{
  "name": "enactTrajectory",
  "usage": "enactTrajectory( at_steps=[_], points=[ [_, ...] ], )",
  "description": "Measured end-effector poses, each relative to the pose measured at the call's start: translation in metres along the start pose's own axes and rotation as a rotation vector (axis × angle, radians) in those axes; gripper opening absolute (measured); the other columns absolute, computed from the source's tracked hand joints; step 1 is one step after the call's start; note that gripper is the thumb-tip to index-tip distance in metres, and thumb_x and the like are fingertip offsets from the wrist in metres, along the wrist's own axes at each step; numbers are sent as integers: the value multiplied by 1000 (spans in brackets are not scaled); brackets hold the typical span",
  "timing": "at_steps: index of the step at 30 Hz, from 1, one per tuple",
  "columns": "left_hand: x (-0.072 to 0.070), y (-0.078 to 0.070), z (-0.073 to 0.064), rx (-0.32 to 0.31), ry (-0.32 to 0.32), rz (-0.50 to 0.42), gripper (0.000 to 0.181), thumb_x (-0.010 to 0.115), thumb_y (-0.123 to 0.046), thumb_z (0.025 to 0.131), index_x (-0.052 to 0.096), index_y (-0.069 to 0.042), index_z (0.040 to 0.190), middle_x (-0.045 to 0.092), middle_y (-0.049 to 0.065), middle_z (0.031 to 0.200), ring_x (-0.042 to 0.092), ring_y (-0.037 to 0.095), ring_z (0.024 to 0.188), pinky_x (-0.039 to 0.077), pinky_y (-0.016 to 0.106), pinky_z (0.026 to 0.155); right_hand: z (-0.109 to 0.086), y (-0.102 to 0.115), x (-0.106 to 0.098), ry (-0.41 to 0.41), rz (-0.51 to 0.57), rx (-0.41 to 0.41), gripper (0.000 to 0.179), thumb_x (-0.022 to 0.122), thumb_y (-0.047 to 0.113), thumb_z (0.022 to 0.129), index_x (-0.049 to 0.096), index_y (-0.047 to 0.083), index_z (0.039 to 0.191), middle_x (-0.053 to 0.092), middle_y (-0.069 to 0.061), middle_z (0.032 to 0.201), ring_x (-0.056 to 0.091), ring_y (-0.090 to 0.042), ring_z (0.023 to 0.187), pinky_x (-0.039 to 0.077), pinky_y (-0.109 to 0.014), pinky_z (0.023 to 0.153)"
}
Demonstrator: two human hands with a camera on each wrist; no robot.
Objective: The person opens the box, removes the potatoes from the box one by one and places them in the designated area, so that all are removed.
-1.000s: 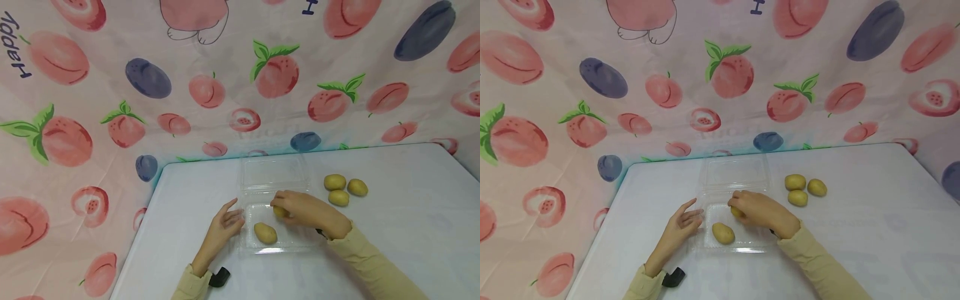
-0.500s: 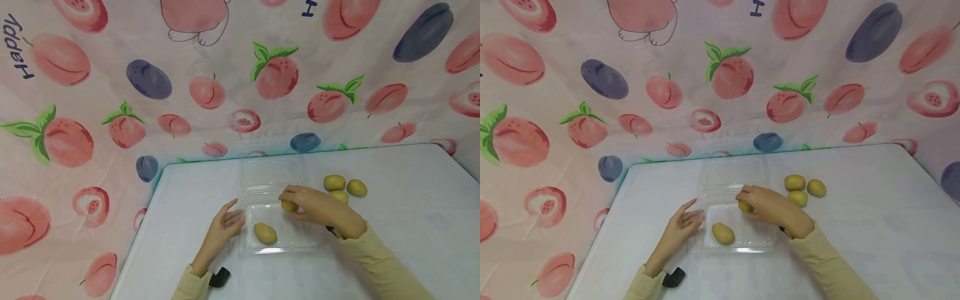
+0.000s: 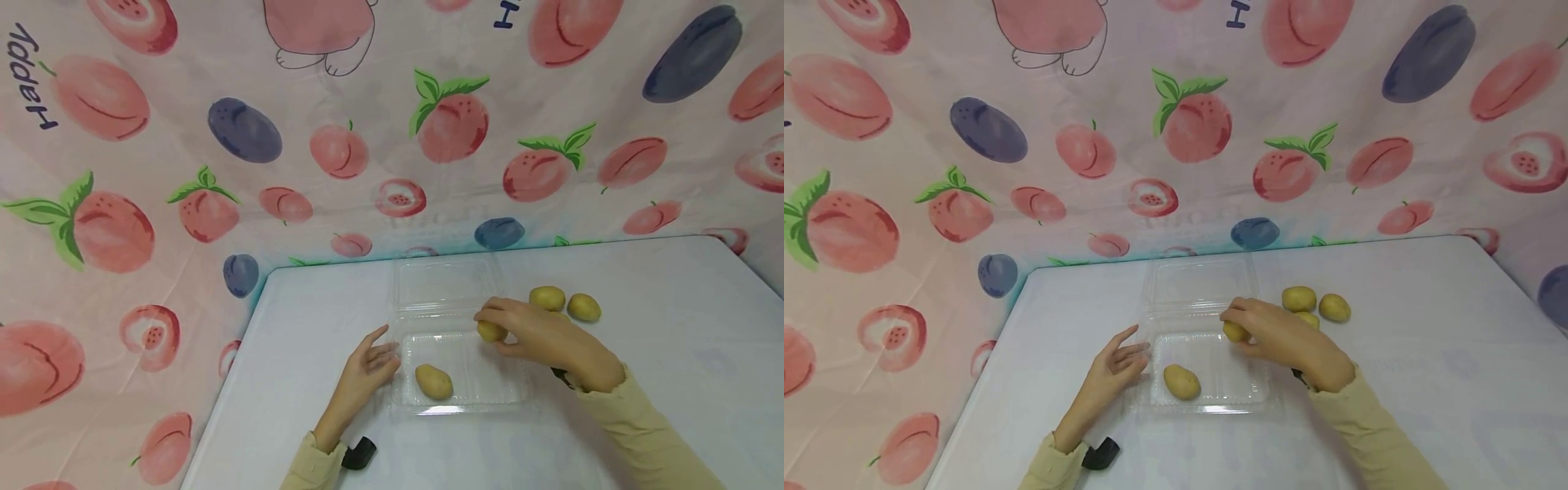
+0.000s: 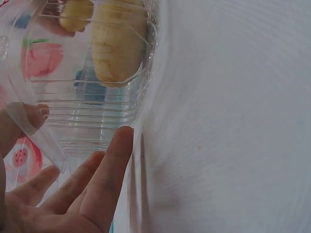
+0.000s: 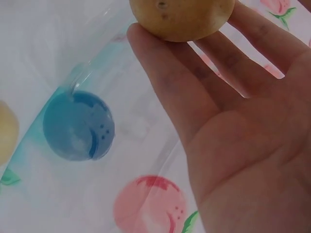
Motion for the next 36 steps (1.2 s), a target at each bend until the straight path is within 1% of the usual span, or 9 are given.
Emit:
enactTrajectory(
  at_steps=[5, 8, 12, 20, 24, 31, 36],
  points=[
    [0, 1, 0, 3, 4, -6, 69, 69, -19, 95, 33, -15, 155, 54, 22, 140, 59, 34, 122, 59, 31, 84, -5, -5, -3, -10, 21, 19, 40, 80, 3, 78, 67, 5, 116, 63, -3, 112, 64, -18, 98, 57, -31, 80],
    [0, 0, 0, 5, 7, -12, 70, 69, -20, 95, 33, -15, 155, 54, 22, 140, 59, 34, 123, 59, 31, 85, -8, -8, -4, -15, 21, 33, 40, 80, 3, 78, 67, 6, 116, 64, -2, 112, 64, -18, 98, 57, -30, 79],
    [0, 0, 0, 4, 7, -19, 70, 69, -19, 95, 33, -15, 155, 54, 22, 140, 59, 34, 123, 59, 30, 85, -12, -12, -5, -28, 5, 32, 38, 81, 4, 78, 68, 7, 114, 64, -1, 111, 65, -18, 96, 57, -29, 76],
    [0, 0, 0, 7, 5, -24, 69, 69, -18, 95, 33, -15, 155, 55, 21, 139, 59, 34, 122, 59, 31, 85, -18, -19, -6, -59, -6, 31, 38, 82, 3, 76, 68, 4, 112, 65, -1, 107, 64, -15, 95, 58, -29, 76],
    [-1, 0, 1, 9, 7, -25, 69, 69, -18, 95, 34, -14, 154, 55, 22, 140, 59, 34, 122, 59, 31, 86, -21, -22, -7, -68, -5, 33, 39, 82, 3, 76, 68, 3, 112, 65, -3, 108, 64, -17, 95, 58, -30, 76],
    [-1, 1, 1, 11, 6, -20, 70, 70, -18, 94, 34, -13, 154, 55, 23, 139, 59, 36, 122, 59, 31, 86, -29, -28, -9, -86, -39, 48, 39, 83, 4, 75, 68, 4, 111, 66, -5, 109, 64, -19, 97, 58, -33, 77],
    [-1, 1, 0, 8, 10, -17, 70, 70, -19, 94, 34, -12, 154, 54, 23, 140, 59, 36, 122, 59, 31, 86, -33, -33, -9, -109, -24, 37, 39, 83, 3, 74, 69, 5, 110, 65, -5, 109, 63, -20, 96, 57, -34, 76]
  ],
)
Point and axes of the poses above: each hand's wrist, its own z-axis towards the middle knuckle, its own x-axis out of the palm, y = z × x, the point moved 4 cm from there along z, towards the middle knuckle
